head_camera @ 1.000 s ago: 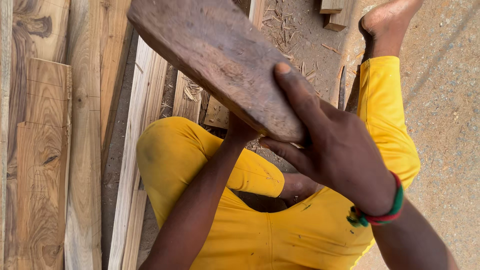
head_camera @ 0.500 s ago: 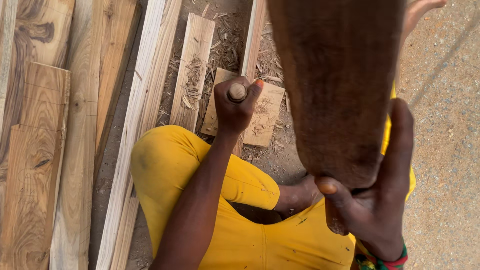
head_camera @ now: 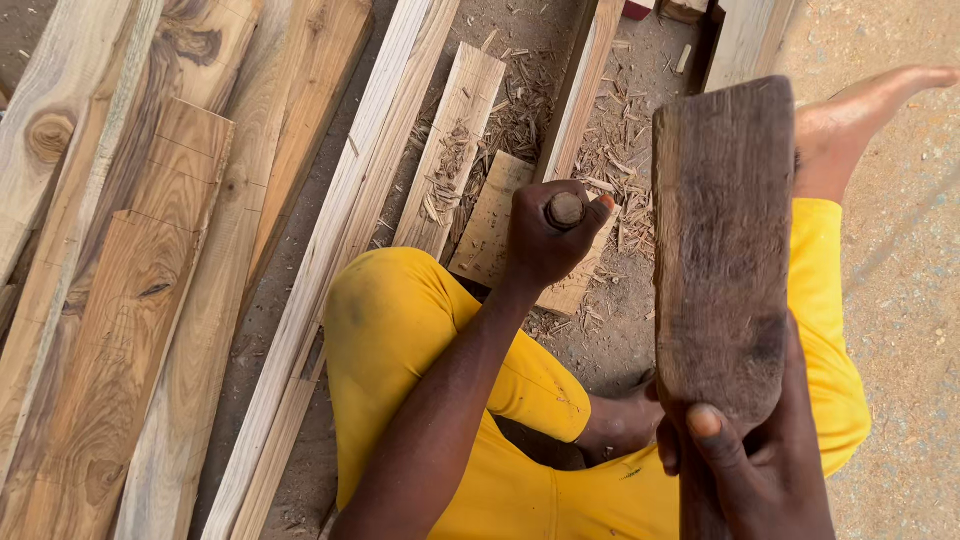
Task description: The person uses a wooden mallet to strike a chisel while carving a piece of wood. They hold the chisel by its handle and strike it repeatedly to remove wood shavings while sitting on the ground.
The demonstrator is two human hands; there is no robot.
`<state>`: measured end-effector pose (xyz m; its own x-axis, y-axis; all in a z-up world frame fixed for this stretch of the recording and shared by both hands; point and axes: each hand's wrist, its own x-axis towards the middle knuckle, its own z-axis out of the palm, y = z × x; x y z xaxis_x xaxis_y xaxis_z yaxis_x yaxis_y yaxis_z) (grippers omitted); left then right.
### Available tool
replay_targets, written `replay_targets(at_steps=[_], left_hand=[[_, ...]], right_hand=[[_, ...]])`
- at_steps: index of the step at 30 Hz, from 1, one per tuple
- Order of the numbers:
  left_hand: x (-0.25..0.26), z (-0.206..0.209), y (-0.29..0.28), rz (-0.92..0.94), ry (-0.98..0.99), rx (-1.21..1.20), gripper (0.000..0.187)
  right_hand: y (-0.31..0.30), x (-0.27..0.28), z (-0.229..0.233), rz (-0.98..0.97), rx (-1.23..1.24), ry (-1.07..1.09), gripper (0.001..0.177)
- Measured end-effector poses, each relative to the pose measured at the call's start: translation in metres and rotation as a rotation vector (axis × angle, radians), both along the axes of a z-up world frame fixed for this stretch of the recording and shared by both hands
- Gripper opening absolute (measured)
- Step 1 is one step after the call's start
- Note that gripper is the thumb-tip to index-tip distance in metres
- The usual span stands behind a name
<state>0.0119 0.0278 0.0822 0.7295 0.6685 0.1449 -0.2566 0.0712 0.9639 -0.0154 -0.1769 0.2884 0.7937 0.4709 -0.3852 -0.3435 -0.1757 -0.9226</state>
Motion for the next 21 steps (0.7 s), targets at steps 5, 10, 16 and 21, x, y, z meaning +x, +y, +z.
replay_targets(at_steps=[5, 10, 16, 21], left_hand=[[0.002, -0.004, -0.006, 0.013, 0.069, 0.017, 0.046], [0.002, 0.005, -0.004, -0.002, 0.07, 0.023, 0.039], [0.001, 0.012, 0.008, 0.049, 0.045, -0.01, 0.041], [-0.001, 0.012, 0.015, 0.041, -0.027, -0.068, 0.041]], right_hand=[[-0.042, -0.021, -0.021, -0.085, 0.052, 0.337, 0.108], [-0.056, -0.015, -0.055, -0.047, 0.038, 0.324, 0.092], [-0.042, -0.008, -0.054, -0.145, -0.261, 0.267, 0.071], [-0.03, -0.004, -0.042, -0.095, -0.219, 0.112, 0.063]])
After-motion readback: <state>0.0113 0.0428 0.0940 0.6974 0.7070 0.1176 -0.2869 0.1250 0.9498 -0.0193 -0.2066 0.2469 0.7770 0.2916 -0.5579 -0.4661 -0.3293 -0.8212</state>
